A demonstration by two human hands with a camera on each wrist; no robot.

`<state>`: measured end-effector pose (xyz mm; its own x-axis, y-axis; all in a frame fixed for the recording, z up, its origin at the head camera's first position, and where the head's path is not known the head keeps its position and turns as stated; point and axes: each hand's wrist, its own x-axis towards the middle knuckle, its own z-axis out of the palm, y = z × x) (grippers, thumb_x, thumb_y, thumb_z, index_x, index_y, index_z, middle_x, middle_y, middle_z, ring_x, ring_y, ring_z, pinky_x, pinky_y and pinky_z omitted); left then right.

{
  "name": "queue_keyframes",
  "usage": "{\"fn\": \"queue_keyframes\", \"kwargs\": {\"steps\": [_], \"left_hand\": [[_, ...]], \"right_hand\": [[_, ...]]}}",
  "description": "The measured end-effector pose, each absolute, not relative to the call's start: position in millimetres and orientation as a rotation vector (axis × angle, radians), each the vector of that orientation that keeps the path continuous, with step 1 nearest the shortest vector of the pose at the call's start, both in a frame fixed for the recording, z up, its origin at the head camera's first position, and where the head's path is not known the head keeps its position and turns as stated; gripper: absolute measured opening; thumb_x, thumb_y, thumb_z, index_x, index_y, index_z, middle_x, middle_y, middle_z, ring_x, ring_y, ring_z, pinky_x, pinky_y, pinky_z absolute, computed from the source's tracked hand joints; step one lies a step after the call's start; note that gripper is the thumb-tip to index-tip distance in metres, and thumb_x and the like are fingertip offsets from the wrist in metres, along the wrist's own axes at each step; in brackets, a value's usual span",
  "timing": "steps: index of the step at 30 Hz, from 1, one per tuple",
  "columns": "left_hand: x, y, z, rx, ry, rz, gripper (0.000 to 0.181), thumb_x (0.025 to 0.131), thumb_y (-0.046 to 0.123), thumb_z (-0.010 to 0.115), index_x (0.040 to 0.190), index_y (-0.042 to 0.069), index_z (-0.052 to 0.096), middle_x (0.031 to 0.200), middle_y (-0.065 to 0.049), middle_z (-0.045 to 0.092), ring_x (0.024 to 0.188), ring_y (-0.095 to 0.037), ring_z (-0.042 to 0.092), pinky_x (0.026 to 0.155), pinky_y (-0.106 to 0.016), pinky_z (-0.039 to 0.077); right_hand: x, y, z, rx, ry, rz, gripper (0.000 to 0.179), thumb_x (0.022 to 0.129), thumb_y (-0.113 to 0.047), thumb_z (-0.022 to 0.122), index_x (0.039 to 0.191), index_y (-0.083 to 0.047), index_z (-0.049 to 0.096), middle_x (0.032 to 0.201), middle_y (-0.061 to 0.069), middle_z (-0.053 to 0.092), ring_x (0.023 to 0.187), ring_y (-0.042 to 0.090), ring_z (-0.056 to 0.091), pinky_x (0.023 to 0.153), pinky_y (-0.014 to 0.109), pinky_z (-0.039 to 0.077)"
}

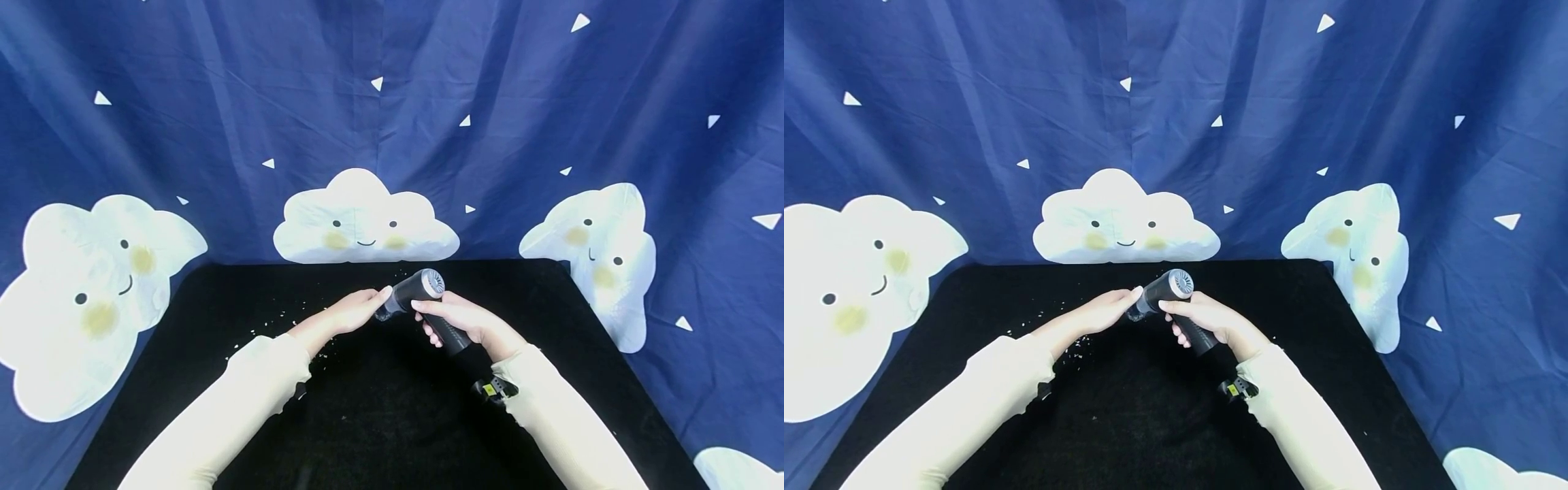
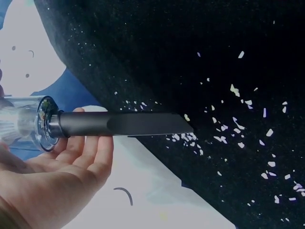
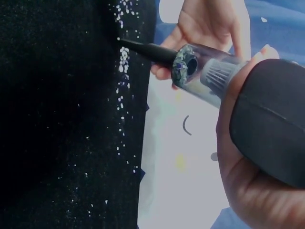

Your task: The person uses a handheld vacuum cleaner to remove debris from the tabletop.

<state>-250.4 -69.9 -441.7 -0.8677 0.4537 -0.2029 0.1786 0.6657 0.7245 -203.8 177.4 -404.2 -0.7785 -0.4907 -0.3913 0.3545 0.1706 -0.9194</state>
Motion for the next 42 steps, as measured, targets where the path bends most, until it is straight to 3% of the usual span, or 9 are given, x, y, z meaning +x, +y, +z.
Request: {"fn": "queue_keyframes", "kwargs": {"steps": [12,19,42], "left_hand": [[-248.0,-72.0,-437.2,0.508,2.514,1.000,0.074,0.102,0.066,0.028,0.125,0.005,0.064,0.108,-0.007,0.065,0.099,-0.024,0.058,0.092,-0.044,0.045],[-245.6,-75.9,-437.8,0.510,2.518,0.985,0.070,0.103,0.064,0.029,0.116,0.007,0.067,0.097,-0.005,0.063,0.092,-0.023,0.057,0.086,-0.040,0.045],[-230.5,-84.3,-433.6,0.478,2.471,0.957,0.076,0.100,0.069,0.027,0.118,0.007,0.067,0.096,-0.006,0.063,0.089,-0.021,0.058,0.084,-0.041,0.045]], "right_hand": [[-201.3,176.5,-406.9,-0.117,1.764,-1.689,0.036,0.097,-0.035,0.063,0.099,0.000,0.056,0.069,0.006,0.056,0.054,0.014,0.056,0.052,0.027,0.051],[-199.1,173.1,-411.7,-0.123,1.736,-1.698,0.037,0.098,-0.037,0.062,0.099,-0.001,0.057,0.069,0.007,0.056,0.054,0.014,0.056,0.053,0.027,0.052],[-191.7,171.7,-409.9,-0.136,1.696,-1.661,0.038,0.097,-0.037,0.063,0.100,0.000,0.056,0.070,0.007,0.057,0.054,0.015,0.057,0.053,0.028,0.052]]}}
